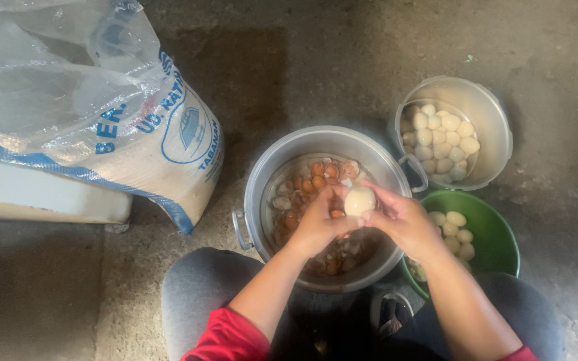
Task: The person peels hard-boiled eggs by hand, removing the shells and placing the peeled eggs into a green bowl. The shells are discarded into a metal pot containing water.
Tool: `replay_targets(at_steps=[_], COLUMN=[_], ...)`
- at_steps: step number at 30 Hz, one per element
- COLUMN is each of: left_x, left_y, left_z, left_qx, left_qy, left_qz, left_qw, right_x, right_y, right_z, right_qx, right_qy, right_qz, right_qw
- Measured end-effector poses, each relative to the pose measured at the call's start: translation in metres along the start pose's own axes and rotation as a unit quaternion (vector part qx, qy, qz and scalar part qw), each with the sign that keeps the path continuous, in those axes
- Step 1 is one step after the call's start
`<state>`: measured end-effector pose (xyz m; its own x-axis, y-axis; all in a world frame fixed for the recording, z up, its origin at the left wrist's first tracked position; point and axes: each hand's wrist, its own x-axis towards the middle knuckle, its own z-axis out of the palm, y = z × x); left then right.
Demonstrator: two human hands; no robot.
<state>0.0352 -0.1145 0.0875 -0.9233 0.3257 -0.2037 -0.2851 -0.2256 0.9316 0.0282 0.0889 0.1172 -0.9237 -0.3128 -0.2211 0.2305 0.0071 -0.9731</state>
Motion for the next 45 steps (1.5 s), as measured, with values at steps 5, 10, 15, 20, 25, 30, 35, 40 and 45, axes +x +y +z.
replay_targets(at_steps=[5,10,15,20,25,30,35,40,45], left_x=[-0.002,-0.003,-0.002,-0.002,-0.006,-0.01,-0.008,-0.001,0.0], left_y=[0.003,0.005,0.007,0.012,0.023,0.028,0.018,0.006,0.006], left_z=[-0.002,-0.004,-0.006,-0.004,-0.003,-0.003,-0.006,-0.014,-0.025], left_qx=[-0.04,-0.112,-0.114,0.071,0.287,0.295,0.277,-0.006,-0.187], left_qy=[0.002,-0.031,-0.017,-0.005,0.049,0.033,0.018,-0.031,-0.018], left_qz=[-0.003,-0.01,-0.032,-0.046,-0.004,0.025,0.025,-0.07,-0.124], left_qw=[0.999,0.993,0.993,0.996,0.957,0.954,0.96,0.997,0.974], right_x=[0.002,0.006,0.005,0.003,0.001,0.0,0.004,0.009,0.005], right_y=[0.005,0.014,0.005,-0.008,-0.013,-0.011,0.002,0.018,0.007], right_z=[-0.005,-0.013,-0.012,0.001,0.007,0.004,-0.006,-0.016,-0.024], right_qx=[0.019,0.093,0.107,0.01,-0.212,-0.198,-0.148,0.005,-0.059], right_qy=[-0.004,0.0,-0.007,0.028,0.036,0.016,0.011,0.029,0.024], right_qz=[-0.011,0.024,0.004,-0.005,-0.028,0.021,0.009,-0.003,-0.031], right_qw=[1.0,0.995,0.994,1.0,0.976,0.98,0.989,1.0,0.997])
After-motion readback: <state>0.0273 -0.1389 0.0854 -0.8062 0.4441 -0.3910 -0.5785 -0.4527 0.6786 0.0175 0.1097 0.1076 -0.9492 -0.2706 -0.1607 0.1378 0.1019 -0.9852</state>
